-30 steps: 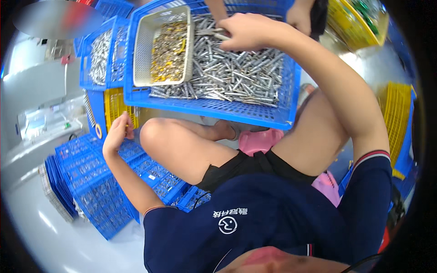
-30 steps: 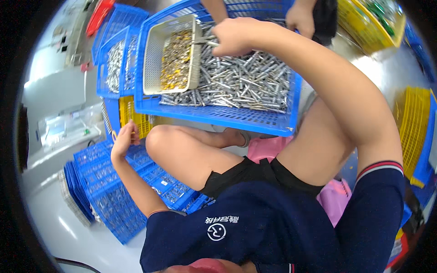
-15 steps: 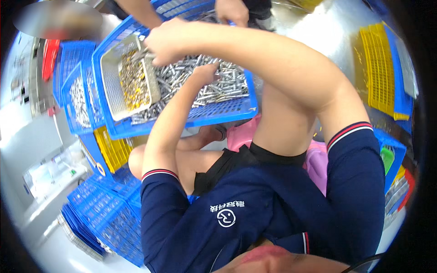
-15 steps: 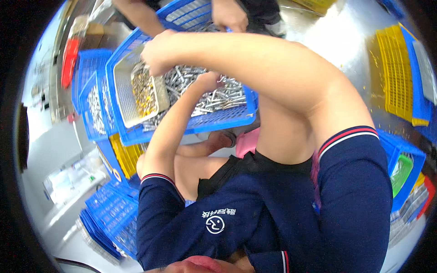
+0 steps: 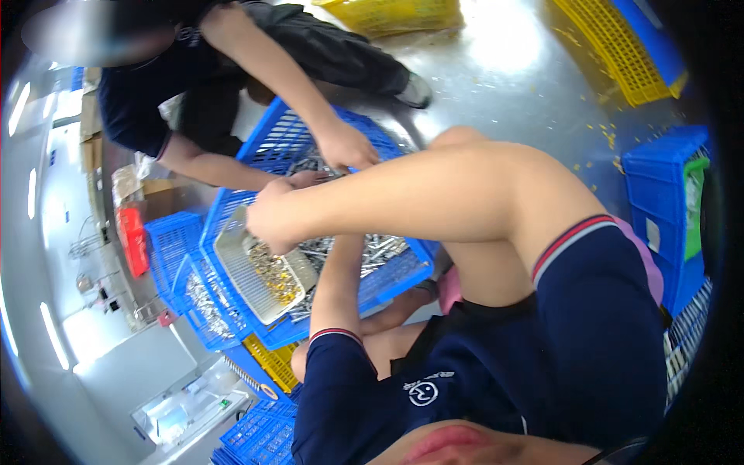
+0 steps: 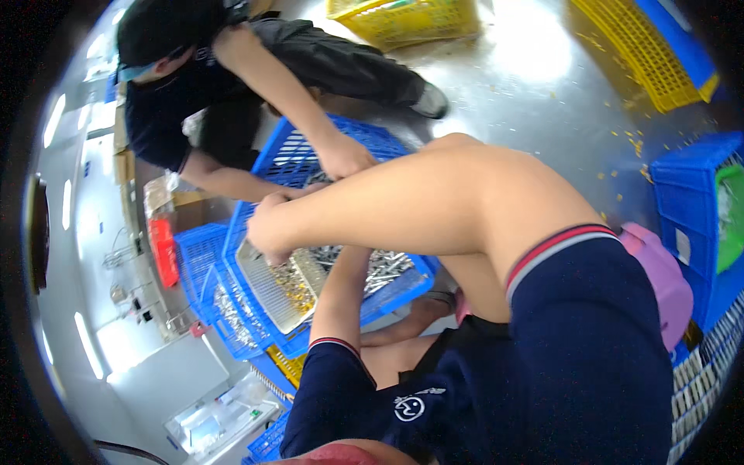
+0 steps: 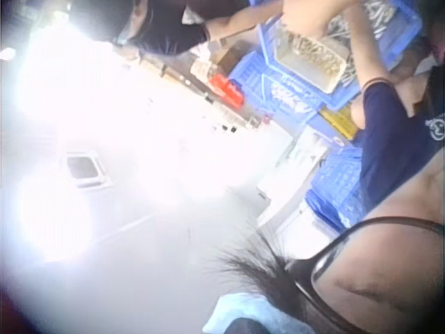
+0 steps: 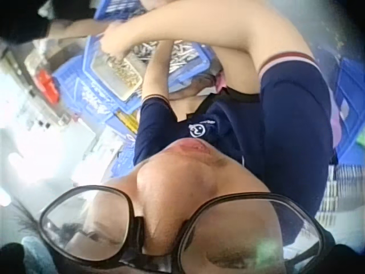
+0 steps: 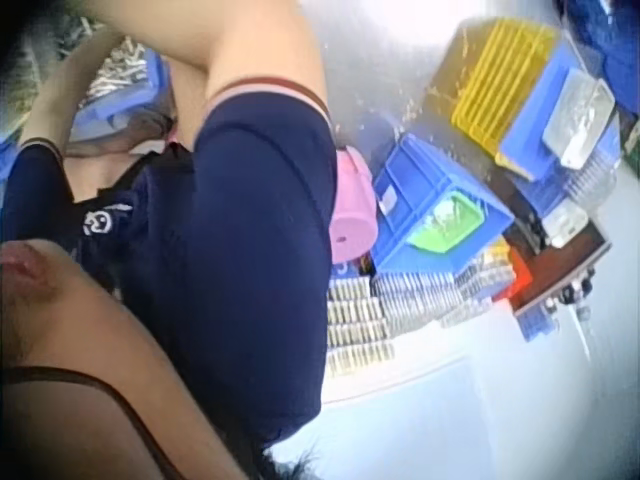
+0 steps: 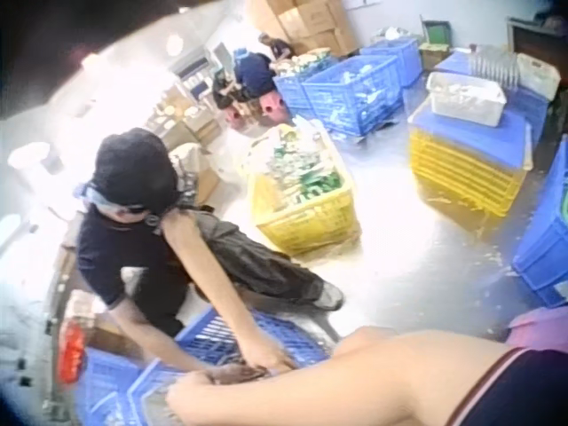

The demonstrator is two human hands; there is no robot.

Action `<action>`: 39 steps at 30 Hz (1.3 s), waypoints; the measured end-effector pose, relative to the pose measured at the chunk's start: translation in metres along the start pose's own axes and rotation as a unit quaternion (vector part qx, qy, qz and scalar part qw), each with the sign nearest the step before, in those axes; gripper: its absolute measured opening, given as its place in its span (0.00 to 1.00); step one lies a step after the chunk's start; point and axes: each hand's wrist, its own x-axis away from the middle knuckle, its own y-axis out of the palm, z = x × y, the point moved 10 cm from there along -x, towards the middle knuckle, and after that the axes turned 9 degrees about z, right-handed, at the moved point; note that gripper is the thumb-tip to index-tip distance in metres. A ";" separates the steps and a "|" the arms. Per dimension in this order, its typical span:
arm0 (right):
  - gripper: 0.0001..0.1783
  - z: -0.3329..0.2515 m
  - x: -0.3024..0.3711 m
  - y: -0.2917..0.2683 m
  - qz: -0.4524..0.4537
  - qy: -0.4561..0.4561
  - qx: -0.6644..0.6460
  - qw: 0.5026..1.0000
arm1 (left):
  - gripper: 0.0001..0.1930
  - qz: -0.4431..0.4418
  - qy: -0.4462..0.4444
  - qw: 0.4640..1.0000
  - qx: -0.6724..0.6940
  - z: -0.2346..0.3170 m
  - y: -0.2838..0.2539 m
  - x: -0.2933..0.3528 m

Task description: The recorder uses pliers to assemble or crimp small metal cylindrical components while sitting on the floor of a factory.

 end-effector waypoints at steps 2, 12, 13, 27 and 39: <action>0.23 0.003 0.003 -0.006 0.004 0.006 -0.010 1.000 | 0.24 0.012 -0.037 0.997 -0.062 -0.013 -0.006 -0.016; 0.21 0.001 0.000 -0.009 0.008 0.024 -0.013 1.000 | 0.23 0.051 -0.174 0.958 -0.223 -0.066 -0.052 0.002; 0.22 -0.002 -0.002 -0.010 0.004 0.028 -0.020 0.999 | 0.22 0.061 -0.187 0.952 -0.234 -0.069 -0.057 0.007; 0.21 0.016 -0.036 0.017 0.073 0.017 0.029 0.997 | 0.12 0.183 -0.039 0.978 0.093 -0.029 -0.120 0.039; 0.10 0.055 -0.034 0.034 0.049 0.035 -0.004 0.998 | 0.07 0.076 -0.270 0.933 0.227 -0.017 -0.233 0.147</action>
